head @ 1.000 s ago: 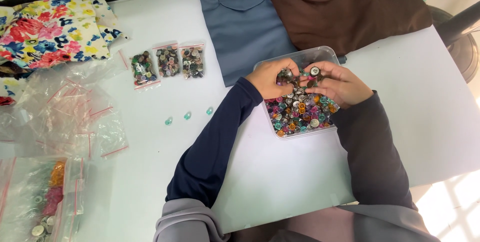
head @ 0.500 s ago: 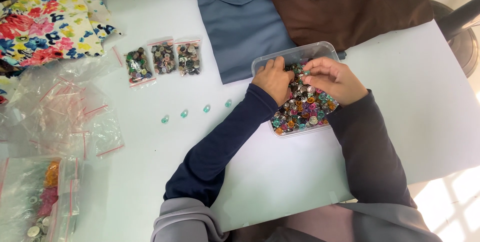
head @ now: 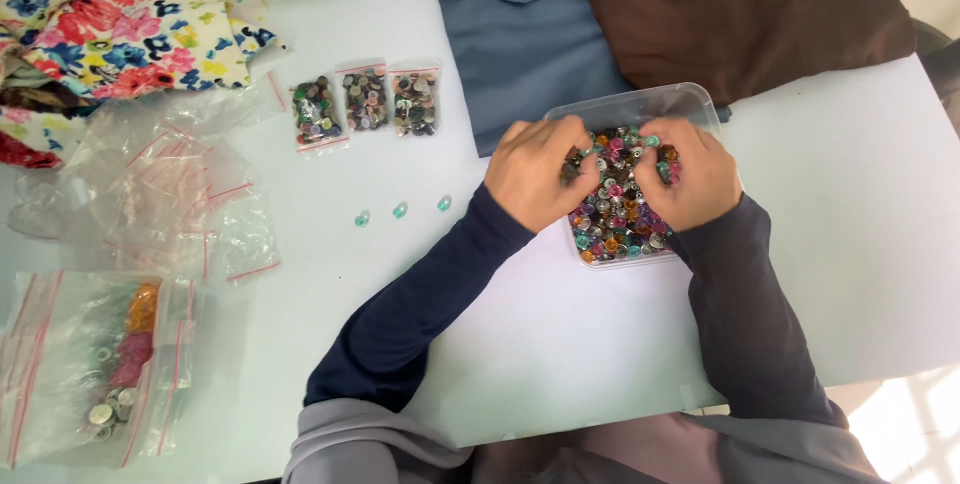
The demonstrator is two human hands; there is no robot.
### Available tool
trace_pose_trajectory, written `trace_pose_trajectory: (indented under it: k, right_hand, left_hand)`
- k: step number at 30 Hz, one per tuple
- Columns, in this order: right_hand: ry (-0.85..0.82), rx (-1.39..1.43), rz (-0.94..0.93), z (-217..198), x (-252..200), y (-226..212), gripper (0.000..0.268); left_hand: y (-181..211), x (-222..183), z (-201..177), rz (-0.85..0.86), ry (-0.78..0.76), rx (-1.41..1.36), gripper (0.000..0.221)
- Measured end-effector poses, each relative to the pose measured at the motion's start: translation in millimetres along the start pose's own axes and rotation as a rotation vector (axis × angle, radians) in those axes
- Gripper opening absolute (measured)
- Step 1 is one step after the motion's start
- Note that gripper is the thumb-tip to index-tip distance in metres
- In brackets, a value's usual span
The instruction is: Sorting buttons from a container into a small plastic bag.
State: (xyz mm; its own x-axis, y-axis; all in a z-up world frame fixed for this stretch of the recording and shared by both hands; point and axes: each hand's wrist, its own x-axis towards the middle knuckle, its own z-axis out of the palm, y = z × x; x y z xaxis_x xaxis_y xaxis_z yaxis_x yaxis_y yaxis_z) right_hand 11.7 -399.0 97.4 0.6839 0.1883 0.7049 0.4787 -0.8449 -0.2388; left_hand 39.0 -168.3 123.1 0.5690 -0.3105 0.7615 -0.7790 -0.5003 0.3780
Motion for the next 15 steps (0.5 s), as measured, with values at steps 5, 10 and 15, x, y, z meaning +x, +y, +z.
trace_pose_trajectory:
  k: [5,10,15]
  right_hand:
    - [0.089,0.206,-0.107,5,-15,-81,0.02]
    - [-0.001,0.529,-0.132,28,-27,-180,0.014]
    - [-0.138,0.333,-0.103,65,-38,-177,0.016]
  left_hand:
    - [-15,-61,-81,-0.035,-0.067,0.127,0.016]
    - [-57,-141,-108,-0.121,-0.201,0.296,0.019]
    - [-68,-173,-105,-0.181,-0.344,0.407,0.02]
